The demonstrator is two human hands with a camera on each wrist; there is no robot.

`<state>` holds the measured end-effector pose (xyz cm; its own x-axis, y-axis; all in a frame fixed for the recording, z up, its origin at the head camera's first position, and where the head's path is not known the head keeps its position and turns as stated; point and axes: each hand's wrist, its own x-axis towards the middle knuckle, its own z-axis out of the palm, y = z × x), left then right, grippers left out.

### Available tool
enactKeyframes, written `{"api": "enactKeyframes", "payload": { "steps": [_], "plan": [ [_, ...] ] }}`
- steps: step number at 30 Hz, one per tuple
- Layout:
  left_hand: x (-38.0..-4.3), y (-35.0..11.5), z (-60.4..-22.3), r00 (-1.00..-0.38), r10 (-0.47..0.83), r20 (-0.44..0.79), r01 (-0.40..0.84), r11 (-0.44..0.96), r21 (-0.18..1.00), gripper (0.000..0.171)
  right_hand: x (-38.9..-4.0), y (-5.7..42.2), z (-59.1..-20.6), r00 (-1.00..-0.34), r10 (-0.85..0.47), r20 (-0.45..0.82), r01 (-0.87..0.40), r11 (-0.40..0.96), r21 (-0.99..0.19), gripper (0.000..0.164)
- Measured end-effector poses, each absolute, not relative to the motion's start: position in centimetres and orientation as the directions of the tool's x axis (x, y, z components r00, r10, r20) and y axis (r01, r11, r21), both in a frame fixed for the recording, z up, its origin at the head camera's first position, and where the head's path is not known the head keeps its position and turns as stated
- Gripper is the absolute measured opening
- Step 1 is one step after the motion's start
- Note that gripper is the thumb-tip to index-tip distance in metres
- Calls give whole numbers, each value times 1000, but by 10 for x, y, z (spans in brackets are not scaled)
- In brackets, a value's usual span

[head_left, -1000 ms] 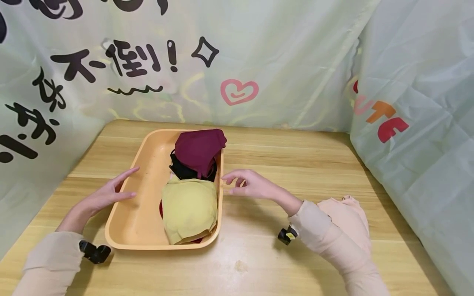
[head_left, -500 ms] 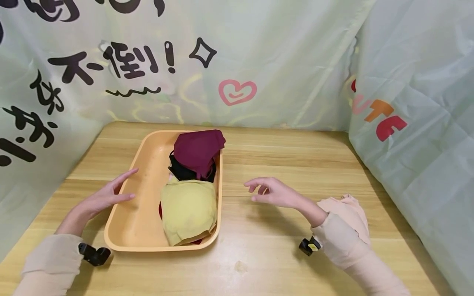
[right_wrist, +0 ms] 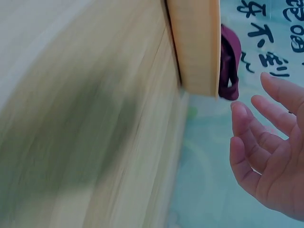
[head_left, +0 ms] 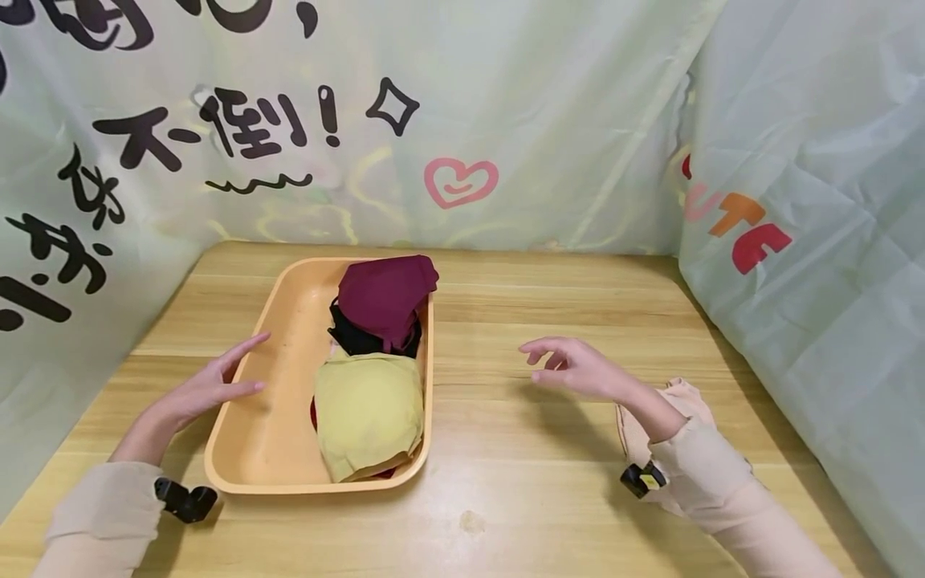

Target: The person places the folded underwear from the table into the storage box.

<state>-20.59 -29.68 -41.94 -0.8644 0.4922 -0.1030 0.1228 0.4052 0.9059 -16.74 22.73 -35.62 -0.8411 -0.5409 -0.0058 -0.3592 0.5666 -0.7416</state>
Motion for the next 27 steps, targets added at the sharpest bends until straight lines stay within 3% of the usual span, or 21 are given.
{"api": "enactKeyframes", "payload": {
  "steps": [27],
  "plan": [
    [-205, -298, -421, -864, 494, -100, 118, 390, 913, 74, -159, 282, -352, -905, -424, -31, -281, 650, -706, 35]
  ]
}}
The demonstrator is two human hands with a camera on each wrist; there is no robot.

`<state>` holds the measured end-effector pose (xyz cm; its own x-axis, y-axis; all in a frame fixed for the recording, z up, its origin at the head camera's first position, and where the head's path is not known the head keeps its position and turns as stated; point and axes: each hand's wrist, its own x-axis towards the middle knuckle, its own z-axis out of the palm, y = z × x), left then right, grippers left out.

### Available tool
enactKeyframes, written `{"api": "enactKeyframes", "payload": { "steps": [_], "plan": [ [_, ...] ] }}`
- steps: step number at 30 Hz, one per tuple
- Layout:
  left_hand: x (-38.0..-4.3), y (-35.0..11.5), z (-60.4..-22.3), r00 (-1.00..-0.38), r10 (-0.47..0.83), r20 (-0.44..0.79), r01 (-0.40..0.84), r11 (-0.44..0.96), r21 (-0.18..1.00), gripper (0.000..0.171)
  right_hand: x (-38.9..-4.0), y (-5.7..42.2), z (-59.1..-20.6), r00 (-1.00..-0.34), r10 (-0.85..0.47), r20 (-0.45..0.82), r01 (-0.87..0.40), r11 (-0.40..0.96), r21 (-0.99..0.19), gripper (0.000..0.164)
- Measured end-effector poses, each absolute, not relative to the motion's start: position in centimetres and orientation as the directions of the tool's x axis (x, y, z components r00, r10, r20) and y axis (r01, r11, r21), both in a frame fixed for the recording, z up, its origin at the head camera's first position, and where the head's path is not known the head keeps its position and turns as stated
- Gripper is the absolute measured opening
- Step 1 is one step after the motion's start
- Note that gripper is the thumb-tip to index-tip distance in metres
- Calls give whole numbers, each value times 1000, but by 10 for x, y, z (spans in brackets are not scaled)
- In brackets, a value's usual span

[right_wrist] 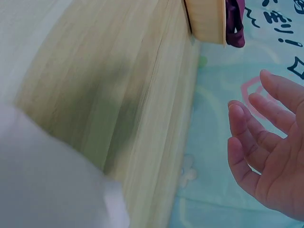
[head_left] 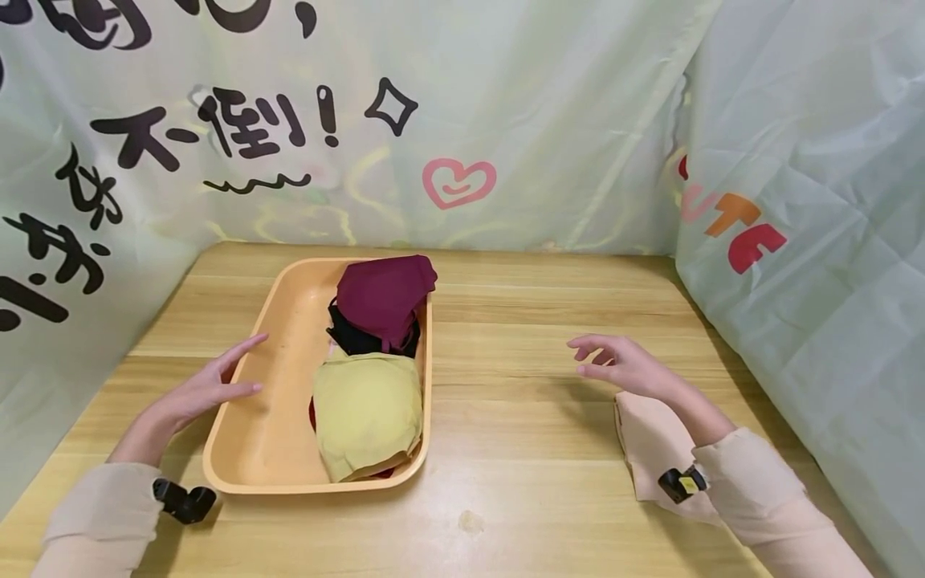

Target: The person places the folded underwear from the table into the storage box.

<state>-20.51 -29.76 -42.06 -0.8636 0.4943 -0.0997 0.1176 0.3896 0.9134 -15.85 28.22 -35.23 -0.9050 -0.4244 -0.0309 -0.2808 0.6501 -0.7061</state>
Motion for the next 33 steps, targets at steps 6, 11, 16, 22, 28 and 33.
{"api": "enactKeyframes", "payload": {
  "steps": [6, 11, 16, 22, 28, 33],
  "plan": [
    [-207, -298, -421, -862, 496, -105, 111, 386, 916, 74, -156, 296, -358, -922, -386, -21, -266, 673, -690, 35],
    [-206, -297, -421, -861, 497, -108, 109, 388, 915, 74, -150, 306, -358, -933, -360, -19, -249, 680, -690, 35],
    [-204, -297, -420, -861, 497, -106, 109, 384, 917, 74, -146, 313, -360, -942, -335, -31, -225, 695, -683, 36],
    [-204, -297, -420, -861, 498, -107, 104, 377, 920, 73, -144, 321, -361, -949, -315, -31, -215, 714, -666, 36],
    [-204, -296, -420, -861, 498, -100, 113, 381, 918, 73, -140, 328, -360, -956, -293, -33, -199, 725, -660, 37],
    [-205, -297, -419, -862, 498, -97, 120, 385, 915, 73, -138, 336, -362, -958, -285, -16, -207, 732, -649, 36]
  ]
}}
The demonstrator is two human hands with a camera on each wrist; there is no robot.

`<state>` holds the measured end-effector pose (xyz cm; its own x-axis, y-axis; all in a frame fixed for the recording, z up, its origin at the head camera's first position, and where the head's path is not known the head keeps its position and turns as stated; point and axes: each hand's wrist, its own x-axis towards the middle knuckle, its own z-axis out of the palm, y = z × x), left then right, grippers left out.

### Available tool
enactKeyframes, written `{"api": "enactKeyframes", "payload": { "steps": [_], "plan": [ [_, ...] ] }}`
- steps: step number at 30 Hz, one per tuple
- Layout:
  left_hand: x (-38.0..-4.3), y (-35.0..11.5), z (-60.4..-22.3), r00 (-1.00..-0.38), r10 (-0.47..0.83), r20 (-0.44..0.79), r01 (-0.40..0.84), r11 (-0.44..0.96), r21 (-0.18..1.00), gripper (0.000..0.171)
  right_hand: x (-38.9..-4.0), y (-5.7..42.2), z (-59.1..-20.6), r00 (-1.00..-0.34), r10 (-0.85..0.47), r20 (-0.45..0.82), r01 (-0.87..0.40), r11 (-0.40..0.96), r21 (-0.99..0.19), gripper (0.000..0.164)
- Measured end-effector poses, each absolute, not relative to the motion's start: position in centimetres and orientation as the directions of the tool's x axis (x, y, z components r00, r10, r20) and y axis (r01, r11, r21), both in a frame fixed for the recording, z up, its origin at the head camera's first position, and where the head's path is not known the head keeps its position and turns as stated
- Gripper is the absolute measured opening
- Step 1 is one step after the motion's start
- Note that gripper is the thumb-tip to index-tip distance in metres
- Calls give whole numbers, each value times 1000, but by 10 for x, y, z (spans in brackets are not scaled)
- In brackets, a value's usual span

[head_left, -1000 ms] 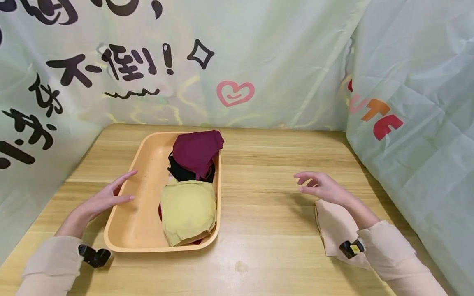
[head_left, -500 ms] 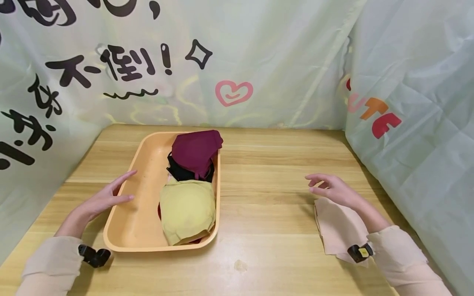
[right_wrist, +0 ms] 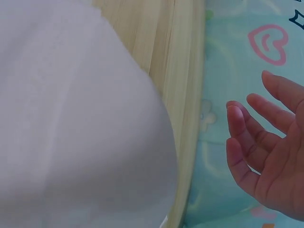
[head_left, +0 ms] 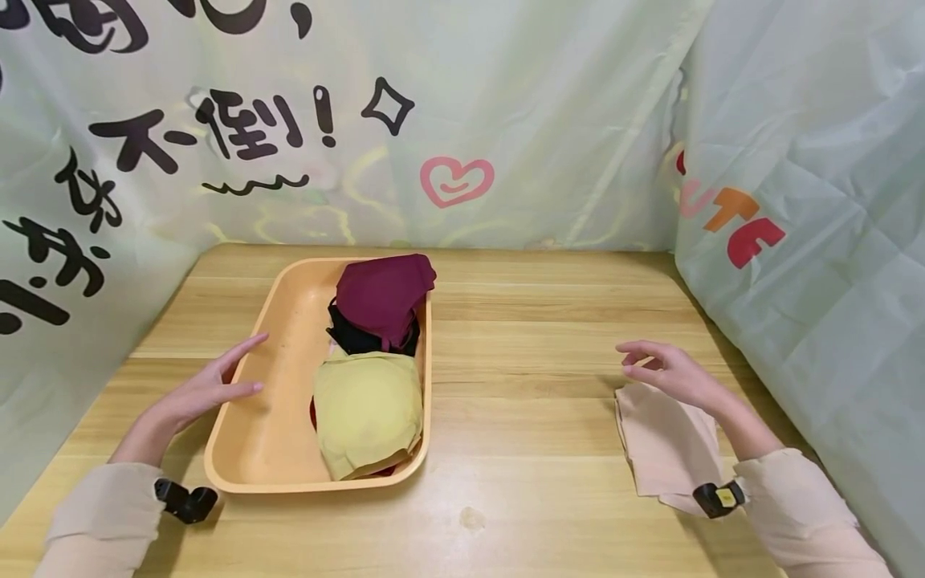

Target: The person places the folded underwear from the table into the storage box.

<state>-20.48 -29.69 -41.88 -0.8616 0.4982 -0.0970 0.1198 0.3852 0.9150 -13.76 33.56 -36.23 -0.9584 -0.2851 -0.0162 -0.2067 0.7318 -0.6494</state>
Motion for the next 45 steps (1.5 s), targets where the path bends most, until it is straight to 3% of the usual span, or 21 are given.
{"api": "enactKeyframes", "payload": {
  "steps": [19, 23, 28, 32, 36, 45],
  "plan": [
    [-206, -298, -421, -861, 497, -106, 116, 394, 912, 73, -123, 370, -372, -965, -259, -42, -182, 777, -603, 39],
    [-206, -297, -420, -860, 498, -110, 108, 388, 915, 73, -120, 377, -373, -961, -240, -133, -116, 793, -597, 47],
    [-205, -297, -420, -860, 500, -103, 103, 368, 924, 73, -117, 387, -380, -948, -235, -214, -65, 803, -593, 71],
    [-208, -297, -417, -861, 497, -109, 102, 379, 920, 74, -112, 393, -385, -911, -247, -330, 15, 780, -626, 90],
    [-211, -297, -413, -859, 498, -118, 100, 389, 916, 74, -108, 396, -389, -871, -265, -413, 66, 770, -634, 99],
    [-208, -298, -419, -857, 506, -97, 120, 380, 917, 73, -106, 394, -399, -900, -280, -335, -12, 783, -622, 102]
  ]
}}
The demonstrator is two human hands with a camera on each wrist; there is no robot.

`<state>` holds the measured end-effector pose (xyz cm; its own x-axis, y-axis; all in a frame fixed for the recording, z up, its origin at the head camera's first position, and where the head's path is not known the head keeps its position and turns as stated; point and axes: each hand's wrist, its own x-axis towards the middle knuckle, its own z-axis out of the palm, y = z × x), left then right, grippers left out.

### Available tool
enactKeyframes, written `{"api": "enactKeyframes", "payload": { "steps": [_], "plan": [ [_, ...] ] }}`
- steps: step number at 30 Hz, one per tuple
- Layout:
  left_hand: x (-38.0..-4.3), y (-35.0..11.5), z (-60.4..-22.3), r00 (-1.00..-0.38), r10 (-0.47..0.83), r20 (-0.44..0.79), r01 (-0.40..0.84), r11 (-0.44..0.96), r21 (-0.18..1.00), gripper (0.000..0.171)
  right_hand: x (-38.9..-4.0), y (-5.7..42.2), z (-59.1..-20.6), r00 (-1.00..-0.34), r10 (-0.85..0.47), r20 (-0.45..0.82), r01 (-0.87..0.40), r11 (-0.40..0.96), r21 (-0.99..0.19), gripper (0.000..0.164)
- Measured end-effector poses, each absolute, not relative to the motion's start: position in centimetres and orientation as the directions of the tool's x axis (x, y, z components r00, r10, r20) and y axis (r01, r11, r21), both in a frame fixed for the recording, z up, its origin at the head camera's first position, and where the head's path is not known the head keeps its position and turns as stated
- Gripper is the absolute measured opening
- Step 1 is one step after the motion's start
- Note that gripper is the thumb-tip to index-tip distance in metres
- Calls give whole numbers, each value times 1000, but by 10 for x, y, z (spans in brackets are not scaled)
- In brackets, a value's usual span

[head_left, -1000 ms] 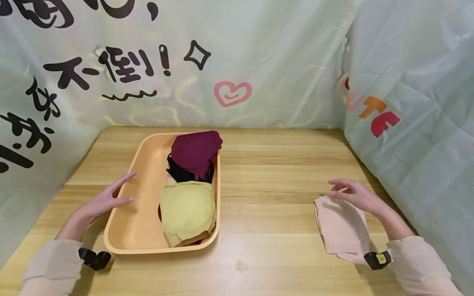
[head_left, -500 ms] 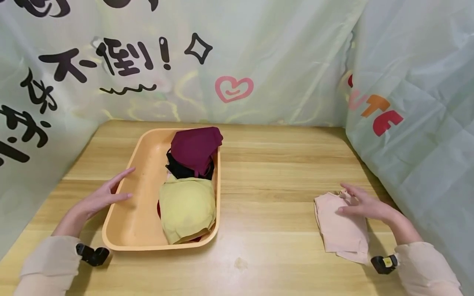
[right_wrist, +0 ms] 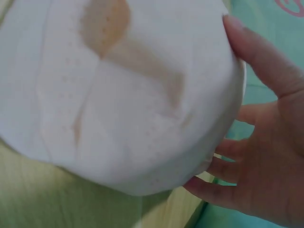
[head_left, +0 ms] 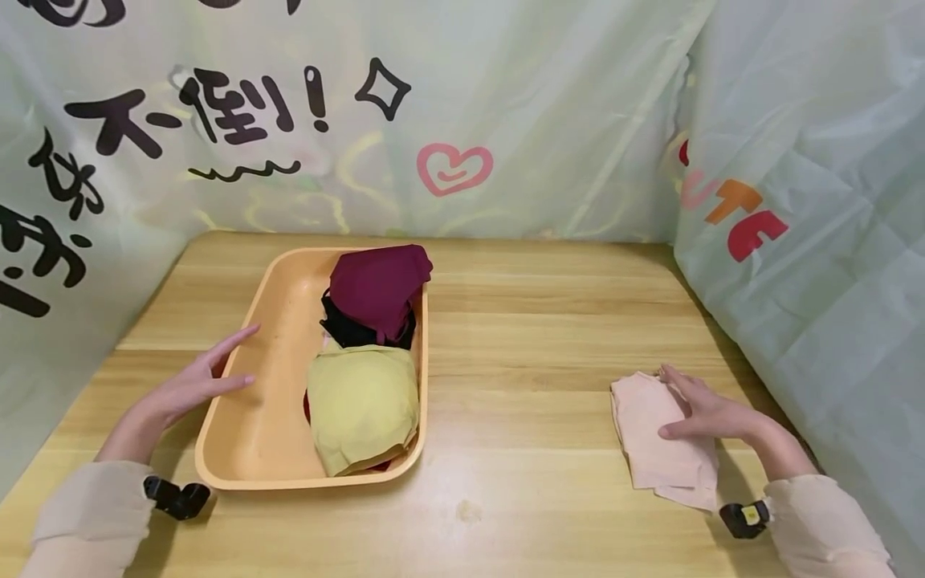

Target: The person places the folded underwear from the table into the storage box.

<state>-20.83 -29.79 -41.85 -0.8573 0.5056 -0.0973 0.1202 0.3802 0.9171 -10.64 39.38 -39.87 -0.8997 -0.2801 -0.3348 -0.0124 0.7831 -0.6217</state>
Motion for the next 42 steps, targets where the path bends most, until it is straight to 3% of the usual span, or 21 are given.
{"api": "enactKeyframes", "payload": {
  "steps": [11, 22, 35, 42],
  "plan": [
    [-209, -297, -416, -863, 492, -114, 103, 392, 914, 73, -114, 392, -403, -915, -264, -306, -6, 767, -641, 96],
    [-211, -297, -415, -860, 497, -114, 104, 391, 914, 74, -122, 379, -397, -935, -247, -255, -14, 743, -669, 71],
    [-210, -297, -417, -860, 495, -126, 83, 379, 922, 74, -142, 336, -383, -937, -286, -198, 52, 447, -893, 65],
    [-208, -299, -419, -864, 488, -126, 81, 381, 921, 74, -148, 320, -375, -928, -331, -174, 62, 322, -945, 62]
  ]
}}
